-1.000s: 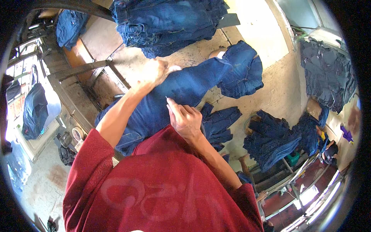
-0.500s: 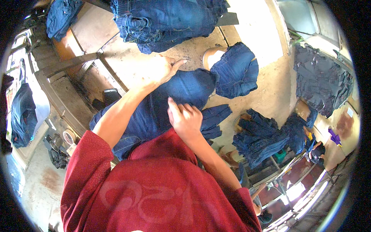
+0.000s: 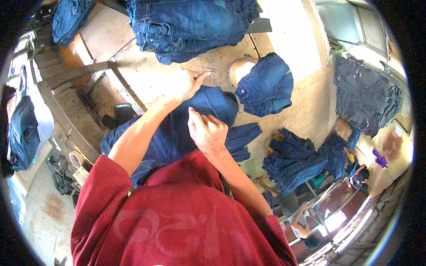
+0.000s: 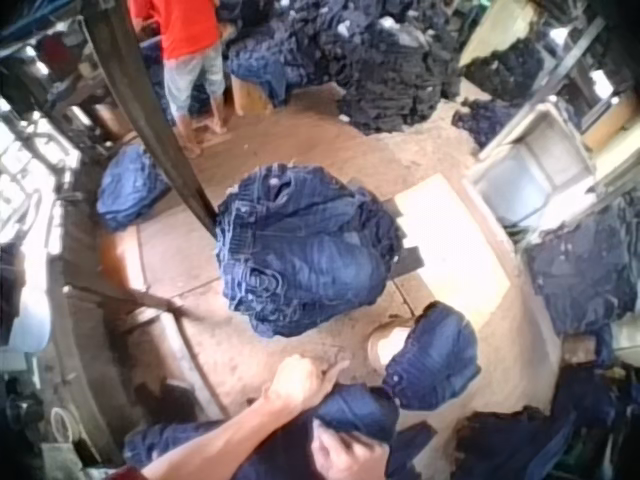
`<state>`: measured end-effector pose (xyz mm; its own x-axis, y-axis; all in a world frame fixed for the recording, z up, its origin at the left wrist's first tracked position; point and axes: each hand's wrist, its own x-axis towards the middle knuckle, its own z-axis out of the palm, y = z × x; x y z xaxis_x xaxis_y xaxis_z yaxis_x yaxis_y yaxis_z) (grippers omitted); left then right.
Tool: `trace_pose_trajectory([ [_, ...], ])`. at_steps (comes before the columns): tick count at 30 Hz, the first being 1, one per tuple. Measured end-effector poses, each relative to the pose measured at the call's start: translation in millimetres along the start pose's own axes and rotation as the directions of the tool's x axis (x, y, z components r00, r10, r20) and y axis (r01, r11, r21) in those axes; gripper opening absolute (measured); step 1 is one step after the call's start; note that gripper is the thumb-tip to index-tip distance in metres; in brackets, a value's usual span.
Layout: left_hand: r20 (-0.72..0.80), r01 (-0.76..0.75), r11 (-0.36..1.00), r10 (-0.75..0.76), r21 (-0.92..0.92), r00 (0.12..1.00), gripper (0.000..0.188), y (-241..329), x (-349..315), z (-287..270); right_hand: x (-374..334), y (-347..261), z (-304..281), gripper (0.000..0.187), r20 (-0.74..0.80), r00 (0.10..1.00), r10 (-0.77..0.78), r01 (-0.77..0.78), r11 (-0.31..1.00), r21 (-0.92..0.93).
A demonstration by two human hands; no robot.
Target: The person uses a small metal tool to scrape and pull loose threads from the seams and edges of denim jeans. They repeatedly pick up jeans from a pile, scrape specific areas, and place the jeans back down.
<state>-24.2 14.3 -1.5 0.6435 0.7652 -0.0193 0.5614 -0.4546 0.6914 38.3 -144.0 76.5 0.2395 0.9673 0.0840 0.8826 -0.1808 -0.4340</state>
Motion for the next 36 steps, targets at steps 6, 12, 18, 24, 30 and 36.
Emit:
trace_pose_trajectory([
  [6,0.096,0.048,0.997,-0.053,0.055,0.994,0.057,-5.1,-1.2,9.0,-11.8,-9.4,-26.0,0.021,0.134,0.991,0.027,-0.020,0.998,-0.054],
  [12,-0.011,0.014,1.000,-0.014,0.019,1.000,0.064,-4.0,-0.9,9.4,-18.5,-10.4,-35.3,0.020,0.059,0.991,0.119,-0.125,0.986,0.109],
  [18,0.017,0.047,0.997,-0.048,0.060,0.999,0.063,-3.0,-0.1,9.9,-0.3,3.4,-2.7,0.017,-0.011,1.000,0.004,-0.004,0.999,0.037],
  [24,0.077,0.080,0.995,-0.084,0.059,0.993,0.058,-1.1,-1.8,6.4,-11.0,-0.9,-29.5,0.016,0.130,0.991,-0.001,0.001,1.000,-0.004],
  [30,0.064,0.095,0.990,-0.102,0.107,0.993,0.058,0.8,-1.2,5.6,-10.2,-0.7,-29.7,0.016,0.077,0.993,0.091,-0.100,0.987,0.128],
  [36,0.070,0.063,0.988,-0.073,0.141,0.995,0.058,-3.1,-0.3,9.6,-1.9,-3.7,-16.0,0.016,0.090,0.994,0.070,-0.068,0.997,-0.019],
])
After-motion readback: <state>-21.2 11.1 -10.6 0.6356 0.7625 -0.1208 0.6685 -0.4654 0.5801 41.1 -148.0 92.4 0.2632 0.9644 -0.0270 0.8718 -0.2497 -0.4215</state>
